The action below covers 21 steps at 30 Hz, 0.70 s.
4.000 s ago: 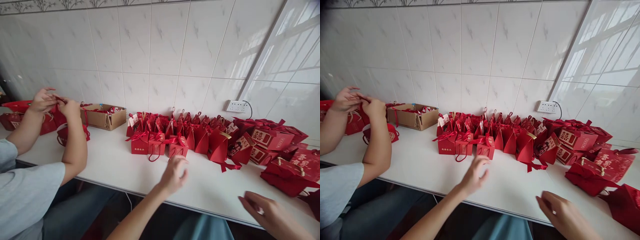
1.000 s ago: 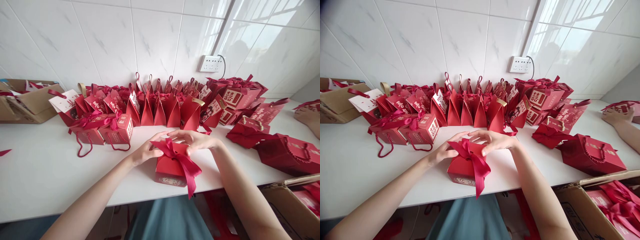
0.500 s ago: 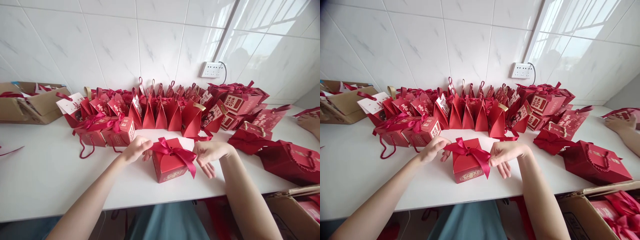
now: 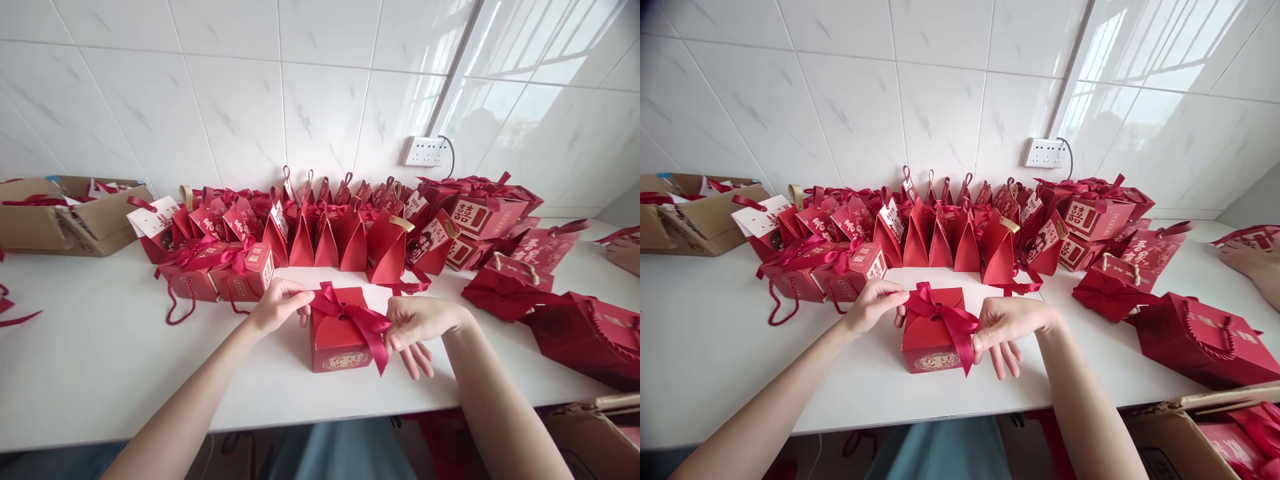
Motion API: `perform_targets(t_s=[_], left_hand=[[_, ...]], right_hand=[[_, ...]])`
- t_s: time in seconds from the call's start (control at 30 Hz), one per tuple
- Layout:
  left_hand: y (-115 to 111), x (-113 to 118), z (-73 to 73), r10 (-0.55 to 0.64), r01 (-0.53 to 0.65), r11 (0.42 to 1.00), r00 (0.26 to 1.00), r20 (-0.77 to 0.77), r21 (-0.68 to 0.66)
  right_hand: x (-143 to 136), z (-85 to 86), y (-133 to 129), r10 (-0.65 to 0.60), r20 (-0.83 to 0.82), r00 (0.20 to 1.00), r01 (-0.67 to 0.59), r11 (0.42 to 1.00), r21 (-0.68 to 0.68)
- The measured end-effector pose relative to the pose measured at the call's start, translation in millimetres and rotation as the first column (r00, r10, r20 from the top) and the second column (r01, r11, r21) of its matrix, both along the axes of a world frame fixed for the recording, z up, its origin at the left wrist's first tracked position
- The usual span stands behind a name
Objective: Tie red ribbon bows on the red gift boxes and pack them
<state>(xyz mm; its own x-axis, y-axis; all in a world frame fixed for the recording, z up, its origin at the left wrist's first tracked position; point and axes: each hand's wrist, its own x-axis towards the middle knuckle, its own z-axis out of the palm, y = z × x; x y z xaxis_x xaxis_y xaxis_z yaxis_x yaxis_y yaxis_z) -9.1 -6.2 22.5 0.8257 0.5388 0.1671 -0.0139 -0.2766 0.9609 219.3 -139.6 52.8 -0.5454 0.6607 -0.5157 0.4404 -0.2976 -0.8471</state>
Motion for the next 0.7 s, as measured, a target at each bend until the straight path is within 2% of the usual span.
perform_targets(t_s=[0.1,0.2,0.3,0.37,0.47,0.57,0.7], left_hand=[[0,1,-4.8,0.063,-0.067,0.993,0.997,0.045,0.1],[-2,1,-10.6,0.172,-0.21,0.947,0.971,0.168,0.245],[-4,-1,-13.6,0.239,-0.288,0.926,0.948,0.21,0.245],[-4,-2,-13.5,0.27,-0.315,0.924,0.939,0.212,0.217],[-3,-3,-12.0,0.328,-0.376,0.909,0.911,0.249,0.18],[-1,-4,-11.3,0.385,-0.436,0.887,0.88,0.277,0.153],[0,-4,-13.2,0.407,-0.459,0.875,0.871,0.274,0.158]], right_hand=[[-9,0.9,-1,-0.032,0.033,0.999,0.032,0.999,-0.008],[-9,1.2,-3,0.025,0.023,0.999,-0.024,1.0,-0.017],[-6,0.0,-4,0.099,-0.04,0.994,-0.101,0.994,-0.036],[-6,-2.0,-3,0.102,-0.094,0.99,-0.104,0.994,-0.02],[-9,-6.9,0,-0.026,-0.137,0.99,0.035,0.997,0.062],[-14,-12.5,5,-0.16,-0.109,0.981,0.175,0.974,0.147],[-20,-16.0,9,-0.223,-0.075,0.972,0.232,0.959,0.161]])
